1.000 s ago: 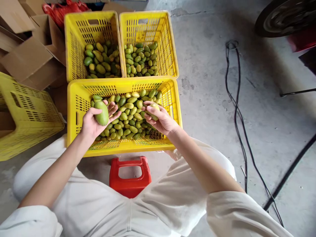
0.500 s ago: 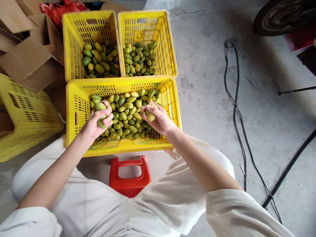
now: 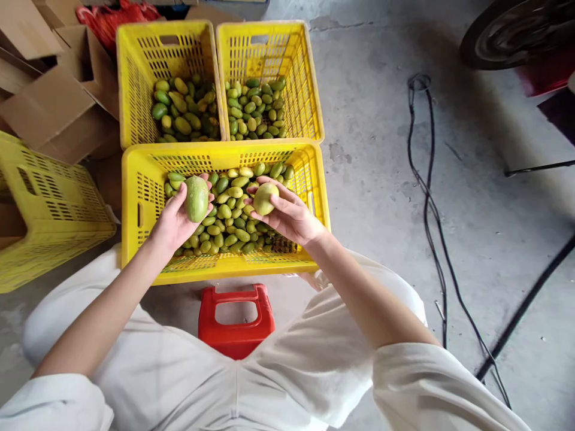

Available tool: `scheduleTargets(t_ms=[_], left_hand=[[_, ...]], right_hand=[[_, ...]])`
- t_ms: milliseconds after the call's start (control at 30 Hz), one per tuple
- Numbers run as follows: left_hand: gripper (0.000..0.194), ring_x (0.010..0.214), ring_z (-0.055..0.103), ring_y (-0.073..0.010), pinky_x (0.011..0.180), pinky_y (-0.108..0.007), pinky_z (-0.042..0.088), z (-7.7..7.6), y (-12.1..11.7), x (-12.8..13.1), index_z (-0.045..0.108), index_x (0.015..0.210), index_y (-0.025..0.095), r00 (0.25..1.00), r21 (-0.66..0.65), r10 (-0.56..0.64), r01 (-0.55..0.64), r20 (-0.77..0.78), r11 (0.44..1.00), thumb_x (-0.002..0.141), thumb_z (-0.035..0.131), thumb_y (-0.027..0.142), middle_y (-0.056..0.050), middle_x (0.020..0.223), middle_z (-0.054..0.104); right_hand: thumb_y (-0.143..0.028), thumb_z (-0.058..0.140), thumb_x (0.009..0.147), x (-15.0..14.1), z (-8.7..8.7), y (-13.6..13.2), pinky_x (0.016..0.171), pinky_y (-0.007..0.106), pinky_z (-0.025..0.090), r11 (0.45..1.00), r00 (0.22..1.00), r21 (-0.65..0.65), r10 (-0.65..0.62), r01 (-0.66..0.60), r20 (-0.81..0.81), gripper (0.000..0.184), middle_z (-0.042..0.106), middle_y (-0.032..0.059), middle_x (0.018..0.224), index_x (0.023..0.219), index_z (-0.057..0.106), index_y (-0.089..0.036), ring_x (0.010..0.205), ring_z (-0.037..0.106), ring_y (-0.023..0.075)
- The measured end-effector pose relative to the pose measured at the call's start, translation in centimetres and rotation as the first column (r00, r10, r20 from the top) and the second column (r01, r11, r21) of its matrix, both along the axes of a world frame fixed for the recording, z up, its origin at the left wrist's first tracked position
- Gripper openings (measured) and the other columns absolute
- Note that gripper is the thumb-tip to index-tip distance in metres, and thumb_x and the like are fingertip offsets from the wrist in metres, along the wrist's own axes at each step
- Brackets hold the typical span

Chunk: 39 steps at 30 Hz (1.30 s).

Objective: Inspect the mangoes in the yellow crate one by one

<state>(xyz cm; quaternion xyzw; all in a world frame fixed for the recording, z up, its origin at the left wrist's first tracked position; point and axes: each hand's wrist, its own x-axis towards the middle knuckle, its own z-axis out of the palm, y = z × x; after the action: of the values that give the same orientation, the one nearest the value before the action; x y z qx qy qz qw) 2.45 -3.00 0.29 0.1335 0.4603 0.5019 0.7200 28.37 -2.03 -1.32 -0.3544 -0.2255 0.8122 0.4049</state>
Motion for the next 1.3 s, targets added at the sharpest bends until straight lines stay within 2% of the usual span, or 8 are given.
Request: scheduleTargets(t_ms=[167, 467, 567, 700, 833, 933, 1100, 1300], left_hand=[[0.015, 0.069, 0.062, -0.0088, 0.049, -0.01, 0.048, 0.6, 0.3, -0.5, 0.069, 0.1, 0.024, 0.99, -0.125, 0.053, -0.037, 0.131, 0.991, 0.089, 0.074, 0.014, -0.002, 0.087, 0.065], [0.022, 0.054, 0.054, -0.0121, 0.041, -0.023, 0.043, -0.2, -0.1, -1.0, 0.065, 0.1, 0.026, 0.997, -0.053, -0.06, 0.063, 0.057, 0.997, 0.085, 0.078, 0.034, -0.003, 0.085, 0.065], [0.023, 0.071, 0.07, -0.0202, 0.055, -0.03, 0.06, -0.2, -0.2, -0.8, 0.069, 0.108, 0.023, 0.997, -0.042, -0.046, 0.048, 0.056, 0.998, 0.089, 0.069, 0.037, -0.008, 0.094, 0.072], [0.026, 0.115, 0.08, -0.0307, 0.098, -0.044, 0.071, -0.6, -0.3, -0.2, 0.073, 0.117, 0.021, 0.998, -0.031, -0.057, 0.057, -0.009, 0.998, 0.095, 0.069, 0.034, -0.012, 0.115, 0.081], [0.038, 0.131, 0.078, -0.0315, 0.117, -0.045, 0.064, -1.2, -0.5, -0.1, 0.072, 0.123, 0.022, 0.993, 0.034, -0.092, 0.094, -0.072, 0.995, 0.095, 0.084, 0.044, -0.011, 0.122, 0.082], [0.055, 0.137, 0.074, -0.0342, 0.12, -0.048, 0.062, -1.3, -0.6, -0.3, 0.07, 0.129, 0.023, 0.986, 0.093, -0.136, 0.145, -0.096, 0.985, 0.086, 0.095, 0.046, -0.01, 0.121, 0.081], [0.069, 0.118, 0.078, -0.0297, 0.098, -0.037, 0.067, -1.2, -0.6, -0.2, 0.073, 0.121, 0.024, 0.977, 0.129, -0.203, 0.209, -0.059, 0.969, 0.065, 0.108, 0.046, -0.007, 0.11, 0.079], [0.045, 0.074, 0.067, -0.0095, 0.065, -0.016, 0.057, -1.0, -0.3, -0.1, 0.067, 0.094, 0.022, 0.995, 0.012, -0.098, 0.098, 0.001, 0.995, 0.063, 0.099, 0.022, 0.002, 0.089, 0.07]], right_hand=[[-0.051, 0.108, 0.063, 0.3, -0.3, -0.1, 0.063, 0.029, 0.062, 1.0, 1.0, -0.012, 0.011, -0.011, -0.011, 0.058, 0.072, -0.0032, 0.09, 0.095, 0.066, -0.027, 0.074, 0.068, 0.015], [-0.05, 0.097, 0.077, 0.2, -0.1, -0.1, 0.085, 0.039, 0.068, 0.998, 0.998, -0.037, -0.059, 0.059, 0.017, 0.049, 0.076, -0.0014, 0.098, 0.111, 0.069, -0.03, 0.092, 0.074, 0.0214], [-0.055, 0.082, 0.086, 0.2, 0.0, 0.0, 0.102, 0.054, 0.068, 0.996, 0.998, -0.062, -0.06, 0.059, -0.02, 0.044, 0.081, 0.0047, 0.112, 0.12, 0.071, -0.029, 0.118, 0.076, 0.0315], [-0.037, 0.075, 0.086, 0.2, -0.1, 0.0, 0.115, 0.06, 0.064, 0.997, 0.995, -0.056, -0.059, 0.055, -0.081, 0.043, 0.082, 0.0045, 0.12, 0.128, 0.072, -0.029, 0.133, 0.074, 0.0333], [-0.029, 0.081, 0.091, 0.1, -0.7, -0.1, 0.116, 0.051, 0.065, 0.999, 0.995, -0.017, -0.047, 0.045, -0.091, 0.04, 0.081, 0.002, 0.124, 0.129, 0.069, -0.03, 0.134, 0.075, 0.0275], [-0.042, 0.091, 0.09, 0.2, -1.2, -0.2, 0.095, 0.037, 0.072, 0.998, 0.997, -0.019, -0.055, 0.054, -0.058, 0.037, 0.08, 0.0014, 0.115, 0.118, 0.07, -0.029, 0.117, 0.079, 0.0231], [-0.053, 0.091, 0.088, 0.6, -1.2, 0.0, 0.064, 0.027, 0.062, 0.992, 0.992, -0.041, -0.123, 0.121, -0.039, 0.037, 0.075, 0.0003, 0.095, 0.102, 0.067, -0.028, 0.092, 0.075, 0.0203], [-0.034, 0.096, 0.079, 0.5, -1.1, 0.1, 0.085, 0.035, 0.066, 0.974, 0.975, -0.054, -0.223, 0.221, -0.022, 0.037, 0.071, -0.0015, 0.09, 0.092, 0.063, -0.028, 0.098, 0.074, 0.0216]])
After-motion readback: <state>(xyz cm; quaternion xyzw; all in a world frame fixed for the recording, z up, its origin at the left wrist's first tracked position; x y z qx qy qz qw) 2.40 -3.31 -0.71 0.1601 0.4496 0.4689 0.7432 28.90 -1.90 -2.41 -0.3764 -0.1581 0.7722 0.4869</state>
